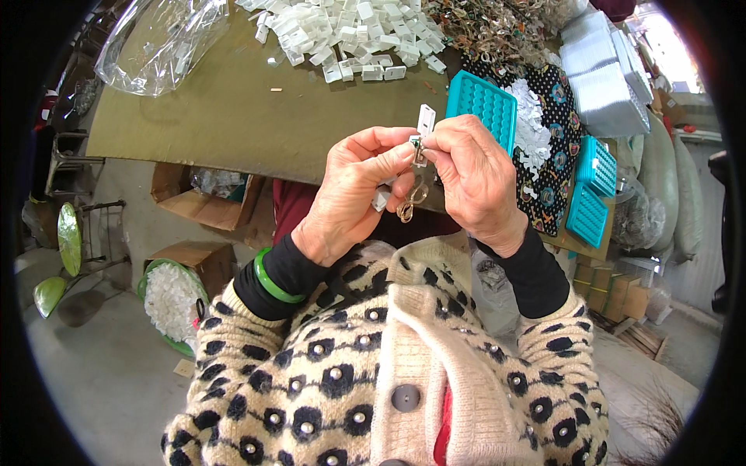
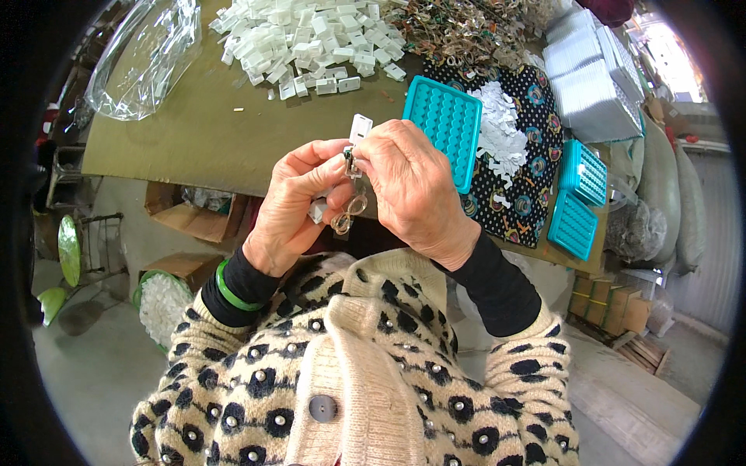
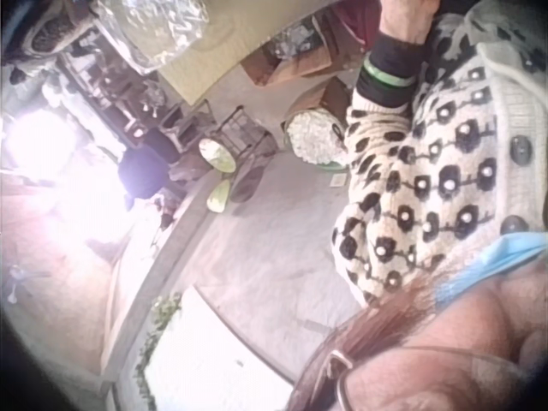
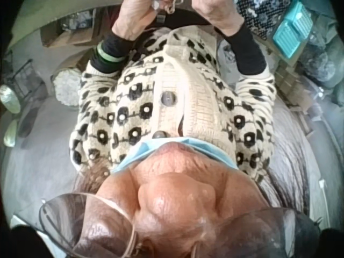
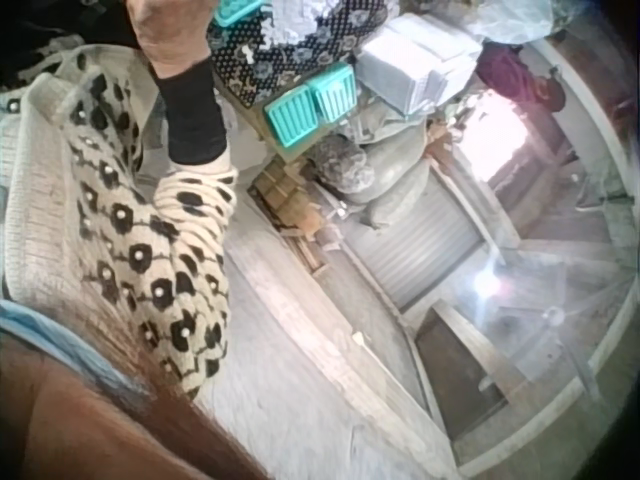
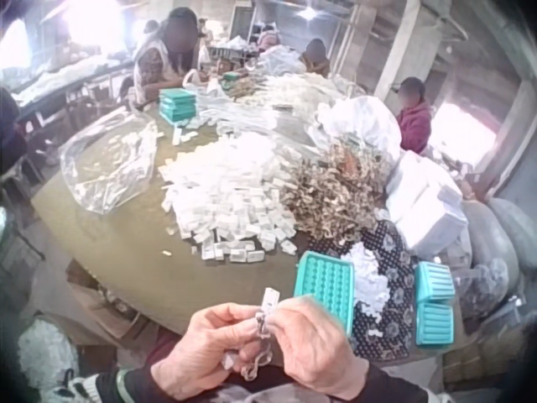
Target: The person repeatedly picks small white plastic housings and metal contacts from a table, inserts the contacts into the housings, and places the assembled units back on the table. The person also picks up and sets down a teal plastic tray containing additional small parts.
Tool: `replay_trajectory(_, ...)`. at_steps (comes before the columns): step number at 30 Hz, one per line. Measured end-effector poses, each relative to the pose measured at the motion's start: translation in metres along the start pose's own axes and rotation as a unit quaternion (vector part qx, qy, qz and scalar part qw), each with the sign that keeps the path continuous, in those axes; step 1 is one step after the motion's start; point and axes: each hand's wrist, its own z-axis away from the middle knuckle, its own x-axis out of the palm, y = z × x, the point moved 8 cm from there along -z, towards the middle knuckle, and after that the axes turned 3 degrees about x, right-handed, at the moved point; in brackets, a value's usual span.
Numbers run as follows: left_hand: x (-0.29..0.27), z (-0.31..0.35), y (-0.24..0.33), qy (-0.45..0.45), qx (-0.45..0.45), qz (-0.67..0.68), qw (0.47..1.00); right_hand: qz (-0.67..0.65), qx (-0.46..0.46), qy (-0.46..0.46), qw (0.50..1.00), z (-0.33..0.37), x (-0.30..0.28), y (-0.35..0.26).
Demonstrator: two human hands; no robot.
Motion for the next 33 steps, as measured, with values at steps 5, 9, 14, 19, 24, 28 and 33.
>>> replay_trajectory(5, 0.003, 0.003, 0.009, -0.017, 0.042, -0.03, 0.999, -0.382, 0.338, -0.038, 0.859, 0.015, 0.018, 0.037)
replay_trajectory(9, 0.007, 0.008, 0.015, -0.031, 0.074, -0.074, 0.994, -0.571, 0.429, -0.019, 0.7, 0.023, 0.033, 0.041)
replay_trajectory(14, 0.006, 0.007, 0.016, -0.035, 0.072, -0.07, 0.994, -0.55, 0.422, -0.01, 0.721, 0.022, 0.037, 0.037)
replay_trajectory(19, 0.004, 0.005, 0.013, -0.04, 0.061, -0.047, 0.996, -0.465, 0.366, 0.022, 0.806, 0.016, 0.032, 0.038)
replay_trajectory(24, 0.003, 0.003, 0.01, -0.028, 0.041, -0.009, 0.999, -0.399, 0.353, 0.081, 0.842, 0.016, 0.018, 0.049)
replay_trajectory(28, 0.006, 0.002, 0.007, -0.04, 0.028, -0.023, 0.999, -0.295, 0.315, 0.074, 0.899, 0.015, 0.004, 0.042)
replay_trajectory(33, 0.013, 0.0, 0.002, -0.042, 0.016, -0.021, 0.999, -0.301, 0.319, 0.099, 0.893, 0.017, -0.002, 0.044)
